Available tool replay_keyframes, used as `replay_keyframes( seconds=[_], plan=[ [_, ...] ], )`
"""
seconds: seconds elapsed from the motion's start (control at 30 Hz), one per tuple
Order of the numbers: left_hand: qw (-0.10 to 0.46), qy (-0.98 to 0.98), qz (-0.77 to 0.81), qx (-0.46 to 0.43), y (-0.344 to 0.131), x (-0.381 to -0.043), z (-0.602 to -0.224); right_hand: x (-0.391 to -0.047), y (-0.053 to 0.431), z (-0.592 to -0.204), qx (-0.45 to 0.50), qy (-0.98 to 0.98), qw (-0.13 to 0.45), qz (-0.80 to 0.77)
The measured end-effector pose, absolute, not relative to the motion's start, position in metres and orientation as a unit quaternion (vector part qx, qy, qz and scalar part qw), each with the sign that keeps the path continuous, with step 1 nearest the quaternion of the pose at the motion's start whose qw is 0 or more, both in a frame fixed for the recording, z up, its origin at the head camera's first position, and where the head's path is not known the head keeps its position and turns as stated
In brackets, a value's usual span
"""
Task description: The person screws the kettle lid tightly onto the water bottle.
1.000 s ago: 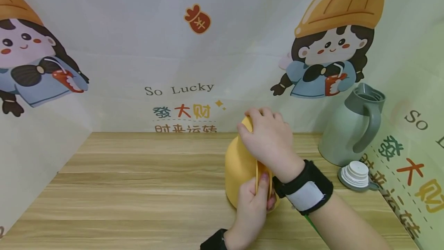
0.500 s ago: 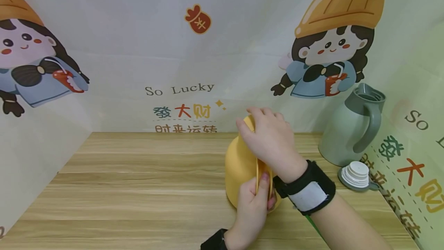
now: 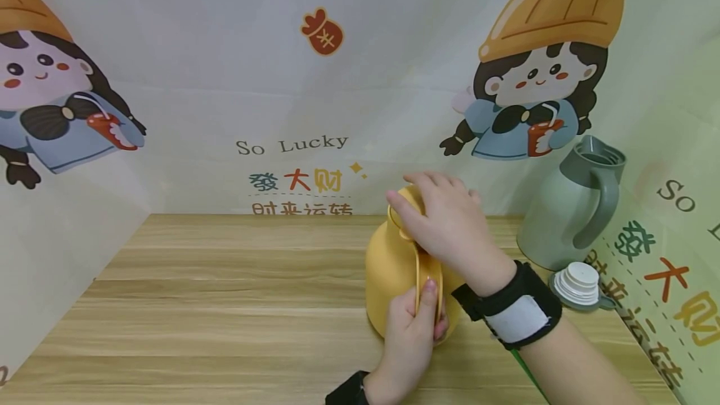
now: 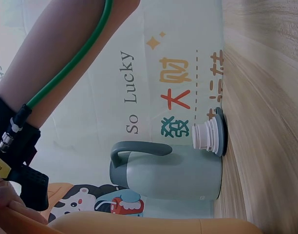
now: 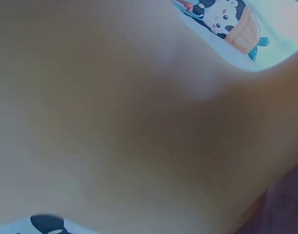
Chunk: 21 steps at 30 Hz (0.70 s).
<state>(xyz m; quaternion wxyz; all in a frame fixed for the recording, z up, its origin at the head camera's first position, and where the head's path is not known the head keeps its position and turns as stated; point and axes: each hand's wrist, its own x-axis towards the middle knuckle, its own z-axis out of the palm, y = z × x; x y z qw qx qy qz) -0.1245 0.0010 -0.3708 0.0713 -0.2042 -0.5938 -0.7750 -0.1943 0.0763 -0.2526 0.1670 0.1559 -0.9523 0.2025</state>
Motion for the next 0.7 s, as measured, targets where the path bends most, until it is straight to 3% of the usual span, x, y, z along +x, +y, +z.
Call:
replay_keyframes(
  seconds=[0.43, 0.7],
  plan=[
    [0.085, -0.591, -0.772, -0.215, 0.001, -0.124, -0.371, -0.206, 0.095, -0.257, 0.265, -0.922, 0.201, 0.198],
    [0.073, -0.589, -0.778, -0.205, 0.001, -0.124, -0.371, -0.219, 0.113, -0.254, 0.379, -0.888, 0.157, 0.206]
  ],
)
